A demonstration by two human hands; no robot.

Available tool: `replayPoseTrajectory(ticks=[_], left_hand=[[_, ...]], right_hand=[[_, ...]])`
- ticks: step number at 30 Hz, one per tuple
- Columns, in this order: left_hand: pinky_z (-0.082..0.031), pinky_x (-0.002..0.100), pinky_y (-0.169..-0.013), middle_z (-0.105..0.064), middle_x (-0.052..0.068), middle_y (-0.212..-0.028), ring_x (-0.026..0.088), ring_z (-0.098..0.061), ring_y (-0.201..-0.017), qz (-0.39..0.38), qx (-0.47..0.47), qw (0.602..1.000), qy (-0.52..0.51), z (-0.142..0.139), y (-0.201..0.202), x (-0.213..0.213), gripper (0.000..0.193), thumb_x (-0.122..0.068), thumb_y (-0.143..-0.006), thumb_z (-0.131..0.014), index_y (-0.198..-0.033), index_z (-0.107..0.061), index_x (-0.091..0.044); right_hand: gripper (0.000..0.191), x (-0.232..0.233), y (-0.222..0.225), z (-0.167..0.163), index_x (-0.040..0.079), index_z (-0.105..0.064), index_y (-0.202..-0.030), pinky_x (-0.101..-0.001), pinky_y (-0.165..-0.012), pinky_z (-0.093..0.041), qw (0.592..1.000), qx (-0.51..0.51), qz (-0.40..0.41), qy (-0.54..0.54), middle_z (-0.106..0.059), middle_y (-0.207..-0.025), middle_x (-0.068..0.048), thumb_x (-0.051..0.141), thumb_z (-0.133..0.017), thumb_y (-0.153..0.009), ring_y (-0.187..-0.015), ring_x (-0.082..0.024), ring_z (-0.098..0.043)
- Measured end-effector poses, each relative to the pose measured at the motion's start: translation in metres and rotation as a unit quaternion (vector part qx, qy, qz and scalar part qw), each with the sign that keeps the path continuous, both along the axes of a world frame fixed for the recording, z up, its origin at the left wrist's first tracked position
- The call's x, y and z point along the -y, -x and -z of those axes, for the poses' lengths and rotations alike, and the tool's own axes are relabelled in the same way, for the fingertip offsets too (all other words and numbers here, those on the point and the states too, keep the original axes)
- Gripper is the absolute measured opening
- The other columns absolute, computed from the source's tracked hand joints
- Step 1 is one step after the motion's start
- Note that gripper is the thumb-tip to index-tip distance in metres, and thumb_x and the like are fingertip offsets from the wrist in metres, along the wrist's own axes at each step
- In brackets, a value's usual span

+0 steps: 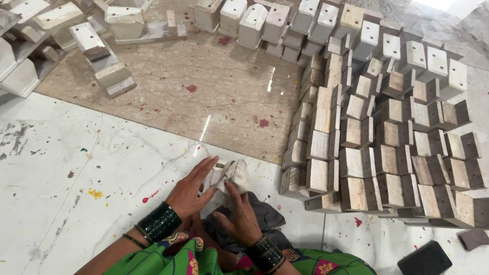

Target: The person sits on the floor and wipes small white wooden components one at a time with a cloth, then places each cleaned piece onto a growing pile beside them among large stacks of similar parts.

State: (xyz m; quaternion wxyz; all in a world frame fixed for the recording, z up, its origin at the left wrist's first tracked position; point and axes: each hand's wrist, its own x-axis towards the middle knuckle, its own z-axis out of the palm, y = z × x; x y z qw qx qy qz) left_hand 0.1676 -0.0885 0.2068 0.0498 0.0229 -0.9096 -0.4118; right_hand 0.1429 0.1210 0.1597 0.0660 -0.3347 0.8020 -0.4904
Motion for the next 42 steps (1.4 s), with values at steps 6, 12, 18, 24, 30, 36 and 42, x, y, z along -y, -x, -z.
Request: replayPoseTrajectory(ticks=[6, 12, 18, 24, 30, 36, 42], left_hand=[[-0.059, 0.040, -0.070, -0.063, 0.012, -0.127, 0.029, -0.071, -0.074, 0.009, 0.058, 0.998, -0.039, -0.001, 0.019, -0.004, 0.063, -0.028, -0.082, -0.074, -0.137, -0.047, -0.016], [-0.058, 0.042, -0.070, -0.067, 0.015, -0.111, 0.030, -0.071, -0.076, 0.033, 0.027, 0.999, -0.028, 0.004, 0.029, 0.004, 0.054, -0.026, -0.083, -0.070, -0.131, -0.050, -0.013], [-0.059, 0.042, -0.072, -0.068, 0.016, -0.111, 0.031, -0.072, -0.079, 0.082, 0.087, 0.991, -0.057, 0.002, 0.020, -0.009, 0.057, -0.027, -0.082, -0.068, -0.134, -0.048, -0.014], [-0.056, 0.045, -0.082, -0.065, 0.019, -0.115, 0.037, -0.070, -0.097, 0.117, 0.091, 0.988, -0.040, -0.007, 0.027, -0.020, 0.088, -0.040, -0.069, -0.086, -0.137, -0.038, -0.012], [-0.054, 0.044, -0.092, -0.055, 0.020, -0.132, 0.038, -0.064, -0.114, 0.100, 0.027, 0.994, -0.038, -0.002, 0.032, -0.018, 0.098, -0.042, -0.065, -0.089, -0.140, -0.036, -0.008], [-0.054, 0.045, -0.092, -0.055, 0.019, -0.131, 0.038, -0.064, -0.114, 0.084, -0.016, 0.996, -0.023, 0.009, 0.045, -0.017, 0.095, -0.040, -0.066, -0.089, -0.138, -0.037, -0.007], [-0.057, 0.045, -0.087, -0.057, 0.018, -0.131, 0.039, -0.068, -0.107, 0.097, 0.036, 0.994, -0.042, 0.014, 0.039, -0.023, 0.087, -0.038, -0.068, -0.085, -0.137, -0.040, -0.010]], right_hand=[[0.087, 0.016, 0.017, 0.039, 0.013, -0.036, -0.153, -0.0478, -0.093, -0.055, 0.997, -0.012, 0.075, 0.028, -0.054, -0.139, -0.027, 0.013, -0.084, -0.080, -0.120, -0.045, -0.061], [0.086, 0.019, 0.027, 0.059, 0.013, -0.040, -0.152, -0.0469, -0.096, -0.054, 0.995, -0.030, 0.079, 0.061, -0.056, -0.137, -0.025, 0.008, -0.084, -0.079, -0.122, -0.044, -0.061], [0.077, -0.011, 0.006, 0.054, 0.011, -0.048, -0.147, -0.0461, -0.101, -0.051, 0.994, -0.035, 0.077, 0.073, -0.051, -0.139, -0.026, 0.004, -0.082, -0.078, -0.125, -0.043, -0.057], [0.071, -0.020, 0.008, 0.043, 0.011, -0.049, -0.145, -0.0459, -0.102, -0.050, 0.994, -0.019, 0.088, 0.054, -0.053, -0.139, -0.023, 0.003, -0.079, -0.081, -0.127, -0.042, -0.057], [0.069, -0.019, 0.034, 0.036, 0.014, -0.053, -0.143, -0.0461, -0.101, -0.052, 0.995, -0.061, 0.062, 0.056, -0.055, -0.138, -0.024, -0.004, -0.074, -0.079, -0.126, -0.044, -0.058], [0.069, -0.017, 0.056, 0.032, 0.019, -0.058, -0.139, -0.0440, -0.089, -0.058, 0.996, -0.064, 0.066, -0.010, -0.060, -0.128, -0.019, -0.001, -0.076, -0.075, -0.113, -0.040, -0.065], [0.068, -0.022, 0.040, 0.013, 0.020, -0.060, -0.134, -0.0468, -0.094, -0.051, 0.989, -0.105, 0.100, -0.037, -0.059, -0.128, -0.019, 0.006, -0.082, -0.071, -0.117, -0.042, -0.057]])
